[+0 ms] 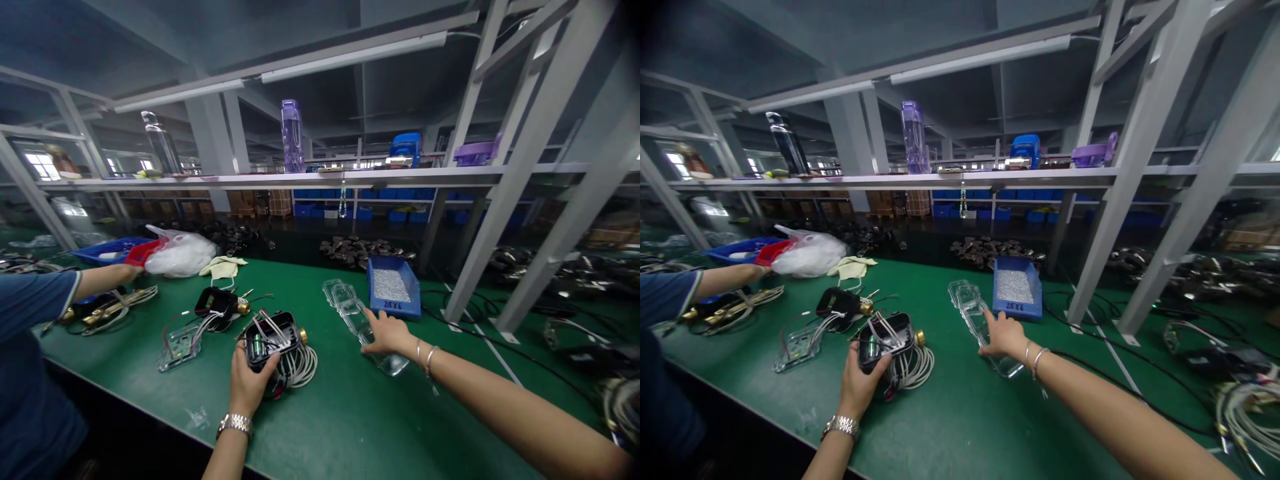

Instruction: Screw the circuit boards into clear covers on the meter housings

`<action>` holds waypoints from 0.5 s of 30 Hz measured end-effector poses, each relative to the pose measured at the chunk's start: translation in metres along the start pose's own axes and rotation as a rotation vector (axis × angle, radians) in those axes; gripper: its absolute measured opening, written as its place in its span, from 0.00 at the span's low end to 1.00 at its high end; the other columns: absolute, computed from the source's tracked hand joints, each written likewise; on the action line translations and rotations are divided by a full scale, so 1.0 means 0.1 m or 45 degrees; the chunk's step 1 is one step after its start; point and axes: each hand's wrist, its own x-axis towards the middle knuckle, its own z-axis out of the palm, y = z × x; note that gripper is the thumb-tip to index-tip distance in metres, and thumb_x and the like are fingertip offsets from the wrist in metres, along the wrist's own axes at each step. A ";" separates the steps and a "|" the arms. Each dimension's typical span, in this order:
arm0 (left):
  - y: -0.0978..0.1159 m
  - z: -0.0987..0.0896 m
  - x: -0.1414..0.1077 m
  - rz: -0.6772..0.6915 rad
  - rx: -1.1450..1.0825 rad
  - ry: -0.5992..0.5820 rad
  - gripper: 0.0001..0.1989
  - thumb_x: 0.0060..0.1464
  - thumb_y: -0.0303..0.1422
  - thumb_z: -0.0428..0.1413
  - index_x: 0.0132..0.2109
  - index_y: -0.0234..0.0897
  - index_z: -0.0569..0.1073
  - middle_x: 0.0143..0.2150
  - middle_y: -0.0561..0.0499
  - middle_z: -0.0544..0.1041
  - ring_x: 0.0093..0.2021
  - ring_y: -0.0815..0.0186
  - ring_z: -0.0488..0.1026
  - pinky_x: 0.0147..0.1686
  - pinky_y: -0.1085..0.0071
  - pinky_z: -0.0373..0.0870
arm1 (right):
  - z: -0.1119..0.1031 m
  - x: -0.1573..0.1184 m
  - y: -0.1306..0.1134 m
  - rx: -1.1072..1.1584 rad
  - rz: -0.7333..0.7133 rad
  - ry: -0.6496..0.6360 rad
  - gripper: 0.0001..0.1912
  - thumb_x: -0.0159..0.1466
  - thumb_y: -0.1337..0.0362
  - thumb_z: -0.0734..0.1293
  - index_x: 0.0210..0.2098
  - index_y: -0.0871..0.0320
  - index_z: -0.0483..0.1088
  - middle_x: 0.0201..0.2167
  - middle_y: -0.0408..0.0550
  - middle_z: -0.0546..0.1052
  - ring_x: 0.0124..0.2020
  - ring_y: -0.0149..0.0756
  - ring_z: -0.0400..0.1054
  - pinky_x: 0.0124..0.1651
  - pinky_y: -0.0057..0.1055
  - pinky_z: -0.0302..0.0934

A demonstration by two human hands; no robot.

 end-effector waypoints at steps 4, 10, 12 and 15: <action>-0.01 0.01 0.00 0.003 -0.009 -0.014 0.38 0.44 0.59 0.62 0.53 0.38 0.65 0.47 0.43 0.73 0.51 0.44 0.74 0.56 0.44 0.70 | -0.07 -0.13 0.11 0.223 -0.048 0.043 0.39 0.67 0.51 0.70 0.70 0.55 0.54 0.61 0.60 0.66 0.56 0.52 0.68 0.59 0.56 0.66; 0.00 0.01 -0.01 0.000 -0.014 -0.025 0.38 0.45 0.58 0.62 0.55 0.36 0.65 0.48 0.43 0.73 0.53 0.45 0.73 0.58 0.46 0.69 | -0.05 -0.57 0.24 0.871 -0.534 0.083 0.53 0.57 0.53 0.75 0.72 0.46 0.41 0.66 0.57 0.57 0.65 0.47 0.63 0.62 0.44 0.67; 0.01 0.02 -0.01 -0.006 -0.025 -0.029 0.37 0.45 0.57 0.63 0.54 0.37 0.65 0.48 0.43 0.73 0.53 0.45 0.73 0.58 0.47 0.68 | 0.14 -0.79 0.25 1.044 -0.663 0.020 0.47 0.60 0.51 0.72 0.70 0.46 0.43 0.67 0.55 0.57 0.67 0.45 0.60 0.64 0.42 0.65; 0.01 0.02 -0.04 -0.032 -0.061 -0.029 0.38 0.44 0.56 0.64 0.54 0.36 0.66 0.48 0.43 0.72 0.53 0.46 0.72 0.60 0.46 0.66 | 0.46 -1.12 0.29 1.168 -0.744 -0.063 0.41 0.60 0.54 0.73 0.66 0.46 0.48 0.68 0.54 0.55 0.71 0.44 0.56 0.69 0.43 0.60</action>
